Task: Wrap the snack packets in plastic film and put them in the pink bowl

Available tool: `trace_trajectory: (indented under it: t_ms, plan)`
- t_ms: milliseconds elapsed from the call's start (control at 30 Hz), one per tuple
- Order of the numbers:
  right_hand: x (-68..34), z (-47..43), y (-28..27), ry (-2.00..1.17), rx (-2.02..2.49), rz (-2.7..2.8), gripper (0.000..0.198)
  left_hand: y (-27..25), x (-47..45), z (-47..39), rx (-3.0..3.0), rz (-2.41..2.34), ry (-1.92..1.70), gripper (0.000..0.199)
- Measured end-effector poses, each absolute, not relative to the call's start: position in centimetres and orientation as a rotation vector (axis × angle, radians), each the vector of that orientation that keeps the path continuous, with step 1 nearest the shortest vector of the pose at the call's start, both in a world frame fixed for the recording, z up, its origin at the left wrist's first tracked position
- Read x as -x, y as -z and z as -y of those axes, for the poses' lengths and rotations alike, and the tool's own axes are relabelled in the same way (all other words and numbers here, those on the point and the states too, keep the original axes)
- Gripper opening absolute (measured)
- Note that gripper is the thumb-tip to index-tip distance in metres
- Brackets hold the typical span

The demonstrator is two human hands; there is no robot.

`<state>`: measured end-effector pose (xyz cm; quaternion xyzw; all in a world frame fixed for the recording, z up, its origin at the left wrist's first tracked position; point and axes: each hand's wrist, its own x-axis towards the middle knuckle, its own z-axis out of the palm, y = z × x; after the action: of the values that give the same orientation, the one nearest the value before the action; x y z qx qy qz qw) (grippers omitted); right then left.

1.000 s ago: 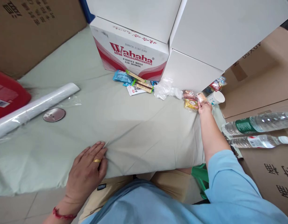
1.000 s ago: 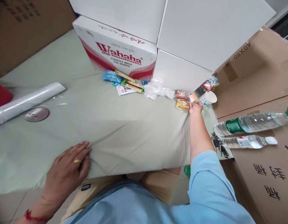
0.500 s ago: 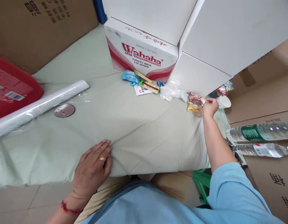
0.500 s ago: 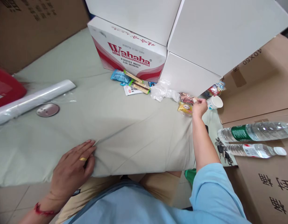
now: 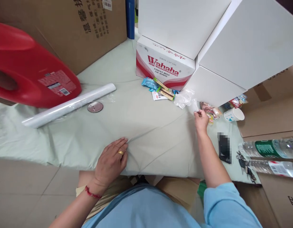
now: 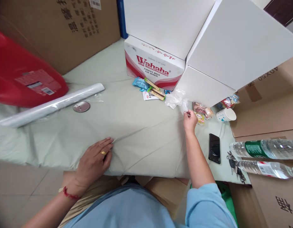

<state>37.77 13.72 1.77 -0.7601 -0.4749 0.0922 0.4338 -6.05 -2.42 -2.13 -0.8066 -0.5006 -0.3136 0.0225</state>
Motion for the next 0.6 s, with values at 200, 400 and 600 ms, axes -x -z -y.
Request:
trace_trajectory:
  t_ms: [200,400,600]
  plan:
    - [-37.7,-7.9,-2.2,-0.273,1.68,1.094,0.036,2.2,6.2,2.3,2.517,1.601,1.011,0.02]
    - [-42.4,-13.1,-6.5,0.364,1.911,1.329,0.034,2.2,5.9,2.2,2.486,1.538,0.941,0.021]
    - [-40.3,-18.1,-6.9,0.163,1.963,1.646,0.025,2.3,5.8,2.4,2.427,1.532,0.942,0.023]
